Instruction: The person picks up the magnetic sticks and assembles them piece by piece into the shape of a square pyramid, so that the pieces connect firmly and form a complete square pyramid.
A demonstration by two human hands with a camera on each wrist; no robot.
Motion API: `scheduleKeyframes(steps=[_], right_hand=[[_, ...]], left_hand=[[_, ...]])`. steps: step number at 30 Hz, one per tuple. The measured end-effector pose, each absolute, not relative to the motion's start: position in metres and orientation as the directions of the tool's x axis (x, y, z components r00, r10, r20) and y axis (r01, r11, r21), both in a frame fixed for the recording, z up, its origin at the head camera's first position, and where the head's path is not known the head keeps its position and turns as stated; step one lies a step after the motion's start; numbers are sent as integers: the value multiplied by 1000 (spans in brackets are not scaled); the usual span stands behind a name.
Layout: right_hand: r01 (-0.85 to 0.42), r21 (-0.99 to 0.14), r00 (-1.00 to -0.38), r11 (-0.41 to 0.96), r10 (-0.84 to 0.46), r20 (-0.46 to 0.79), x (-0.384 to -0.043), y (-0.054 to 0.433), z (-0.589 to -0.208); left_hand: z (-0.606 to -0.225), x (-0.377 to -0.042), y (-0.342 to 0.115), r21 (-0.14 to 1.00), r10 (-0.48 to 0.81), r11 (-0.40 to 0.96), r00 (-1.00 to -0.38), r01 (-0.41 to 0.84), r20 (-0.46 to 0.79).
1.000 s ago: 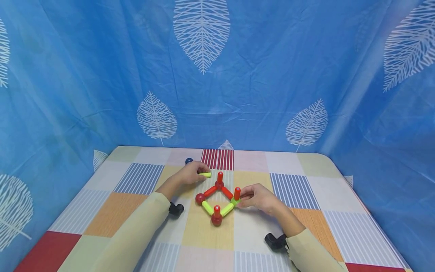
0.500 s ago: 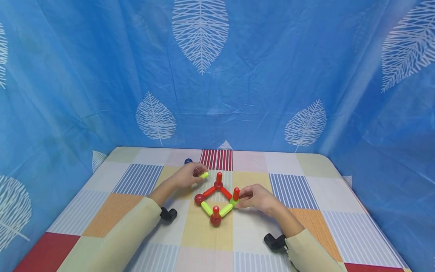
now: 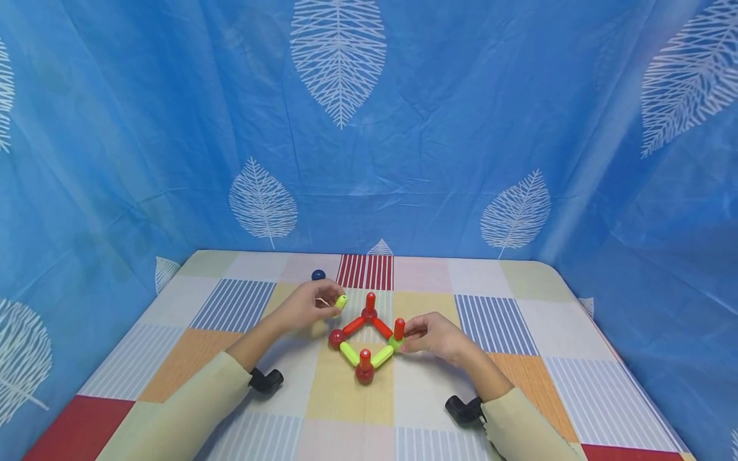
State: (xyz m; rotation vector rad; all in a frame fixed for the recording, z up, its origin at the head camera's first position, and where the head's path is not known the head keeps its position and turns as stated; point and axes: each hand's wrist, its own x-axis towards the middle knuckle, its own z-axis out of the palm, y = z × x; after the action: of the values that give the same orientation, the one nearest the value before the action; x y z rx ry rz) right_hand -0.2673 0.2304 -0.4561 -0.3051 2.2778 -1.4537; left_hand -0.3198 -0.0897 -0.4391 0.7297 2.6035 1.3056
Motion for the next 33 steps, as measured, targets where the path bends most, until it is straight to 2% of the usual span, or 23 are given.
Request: scheduleKeyframes(steps=[7,22,33], right_hand=[[36,-902,-890,430,-397,-224,-266,230,-455],[29,-904,-892,427,-397,-216,-266,231,-456],[20,-909,-885,417,-415,-210,-265,230,-456]], left_hand=[[-438,-307,-94,833,483,421,-866,358,128],[-445,-287,-101,890,459,335,-879,308,131],[-446,-283,-98,884,470,354,-875,304,113]])
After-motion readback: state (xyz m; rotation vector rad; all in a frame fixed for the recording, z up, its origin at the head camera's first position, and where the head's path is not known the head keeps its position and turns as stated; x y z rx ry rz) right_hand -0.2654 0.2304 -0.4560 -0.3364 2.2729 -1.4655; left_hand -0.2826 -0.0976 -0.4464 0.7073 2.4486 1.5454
